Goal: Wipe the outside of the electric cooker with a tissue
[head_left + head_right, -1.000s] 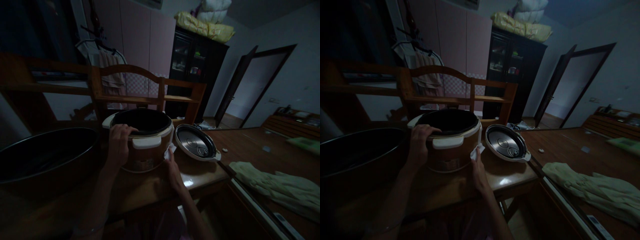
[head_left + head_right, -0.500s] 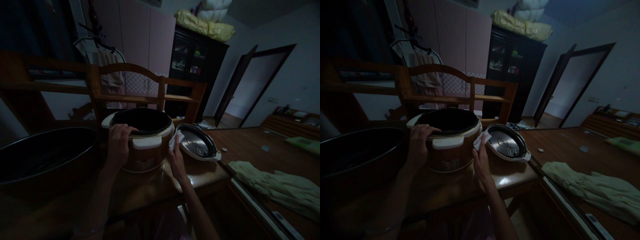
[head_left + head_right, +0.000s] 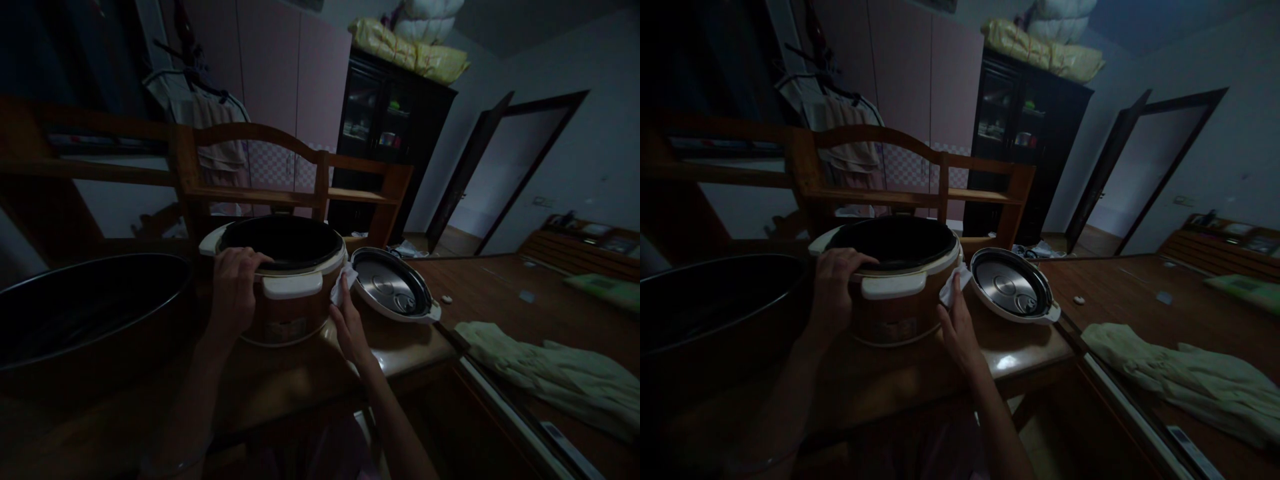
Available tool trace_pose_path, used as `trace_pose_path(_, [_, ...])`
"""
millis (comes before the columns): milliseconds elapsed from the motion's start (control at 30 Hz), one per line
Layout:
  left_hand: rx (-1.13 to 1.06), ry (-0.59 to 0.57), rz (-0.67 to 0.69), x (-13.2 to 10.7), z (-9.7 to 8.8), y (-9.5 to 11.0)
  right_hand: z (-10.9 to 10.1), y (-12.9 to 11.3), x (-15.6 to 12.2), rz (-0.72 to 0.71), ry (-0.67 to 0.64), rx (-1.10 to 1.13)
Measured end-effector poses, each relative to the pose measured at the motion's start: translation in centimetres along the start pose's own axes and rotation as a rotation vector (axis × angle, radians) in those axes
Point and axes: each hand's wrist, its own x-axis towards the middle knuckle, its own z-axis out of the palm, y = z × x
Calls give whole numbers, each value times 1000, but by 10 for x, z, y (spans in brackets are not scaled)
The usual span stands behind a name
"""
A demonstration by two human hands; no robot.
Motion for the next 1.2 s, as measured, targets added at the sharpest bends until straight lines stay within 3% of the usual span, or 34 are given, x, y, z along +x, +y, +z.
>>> trace_pose_path(533, [3,-12,-13,1,0,1,7,17,-27,195,-73,73])
trace_pose_path(767, [20,-15,7,1,-1,2,10,27,-31,414,-14,357])
trace_pose_path(1200, [25,1,54,0,0,-2,19,19,-41,518,42,430])
